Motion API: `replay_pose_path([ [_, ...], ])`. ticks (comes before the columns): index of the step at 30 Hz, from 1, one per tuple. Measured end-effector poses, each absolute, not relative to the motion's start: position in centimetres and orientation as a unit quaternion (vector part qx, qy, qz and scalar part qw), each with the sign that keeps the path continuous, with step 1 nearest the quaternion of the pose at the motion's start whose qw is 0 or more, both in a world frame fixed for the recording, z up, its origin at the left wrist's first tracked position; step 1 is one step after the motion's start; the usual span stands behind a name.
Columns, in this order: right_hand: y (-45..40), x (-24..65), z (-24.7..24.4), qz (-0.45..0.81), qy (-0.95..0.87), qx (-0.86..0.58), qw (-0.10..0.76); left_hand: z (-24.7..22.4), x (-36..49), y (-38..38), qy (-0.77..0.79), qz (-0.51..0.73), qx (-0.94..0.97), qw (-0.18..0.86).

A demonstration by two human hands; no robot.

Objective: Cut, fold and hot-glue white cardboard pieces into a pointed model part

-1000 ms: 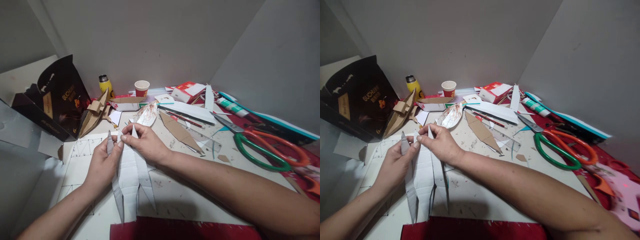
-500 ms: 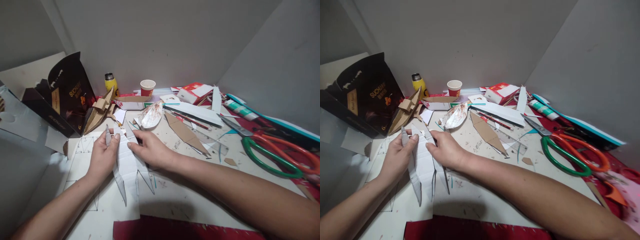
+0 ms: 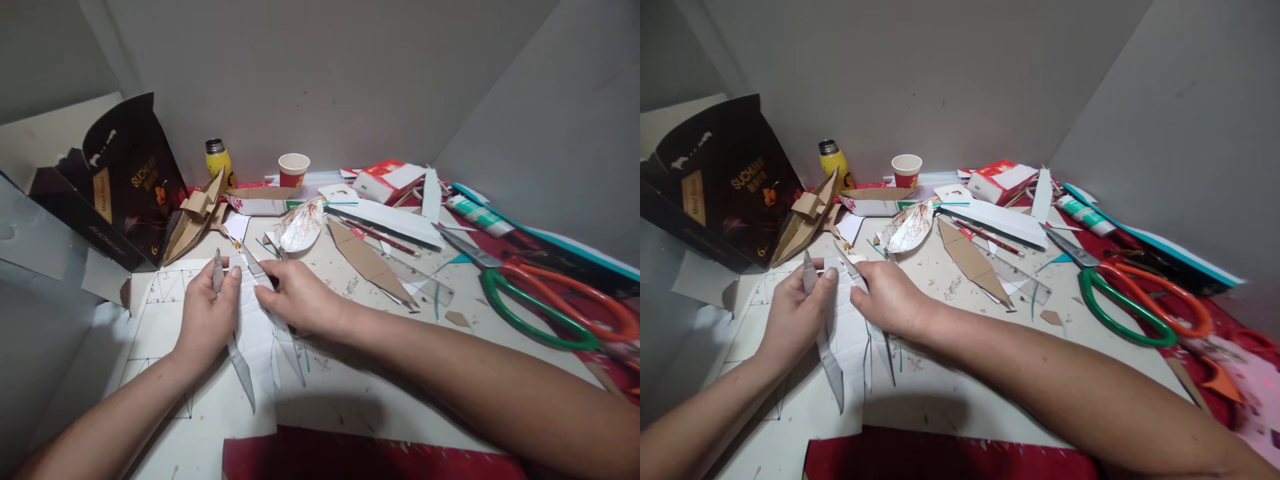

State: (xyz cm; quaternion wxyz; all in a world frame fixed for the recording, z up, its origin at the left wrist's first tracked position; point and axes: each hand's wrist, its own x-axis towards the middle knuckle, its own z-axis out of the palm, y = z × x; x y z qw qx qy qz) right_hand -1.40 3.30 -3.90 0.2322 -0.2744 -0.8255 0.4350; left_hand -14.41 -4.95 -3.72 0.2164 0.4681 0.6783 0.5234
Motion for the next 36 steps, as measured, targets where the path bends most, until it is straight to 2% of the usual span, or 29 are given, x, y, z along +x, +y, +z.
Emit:
replay_pose_path([
  [4,4.2,-1.3,-3.8,0.506,-0.787,-0.279,0.215,-3.9,-14.7,-4.9,0.678,0.524,0.471,0.208],
  [6,4.3,-1.3,-3.9,0.502,-0.792,-0.277,0.208,-4.0,-14.7,-4.8,0.681,0.521,0.475,0.199],
  [13,3.0,-1.6,-3.7,0.319,-0.881,-0.301,0.174,-4.6,-14.0,-4.8,0.688,0.51,0.491,0.159],
  [16,3.3,-1.4,-3.2,0.292,-0.89,-0.311,0.159,-4.6,-14.1,-4.7,0.69,0.512,0.485,0.164],
  [18,3.9,-1.0,-2.6,0.305,-0.871,-0.319,0.216,-4.5,-14.2,-4.7,0.694,0.522,0.467,0.169],
  [21,4.3,-0.2,-1.4,0.311,-0.816,-0.322,0.366,-4.2,-14.4,-4.7,0.702,0.541,0.436,0.153],
  [22,4.3,0.0,-1.1,0.318,-0.808,-0.314,0.385,-4.0,-14.4,-4.8,0.704,0.545,0.432,0.145],
  [23,4.1,0.0,-0.9,0.329,-0.811,-0.305,0.375,-3.9,-14.3,-4.8,0.704,0.548,0.43,0.138],
  [26,3.5,-0.2,-1.0,0.343,-0.849,-0.307,0.259,-3.6,-14.1,-5.0,0.702,0.553,0.432,0.124],
  [28,3.2,-0.5,-1.5,0.331,-0.86,-0.325,0.212,-3.6,-13.9,-5.1,0.698,0.554,0.437,0.124],
  [36,3.3,-1.3,-2.9,0.398,-0.814,-0.354,0.233,-4.0,-13.8,-5.2,0.701,0.538,0.451,0.124],
])
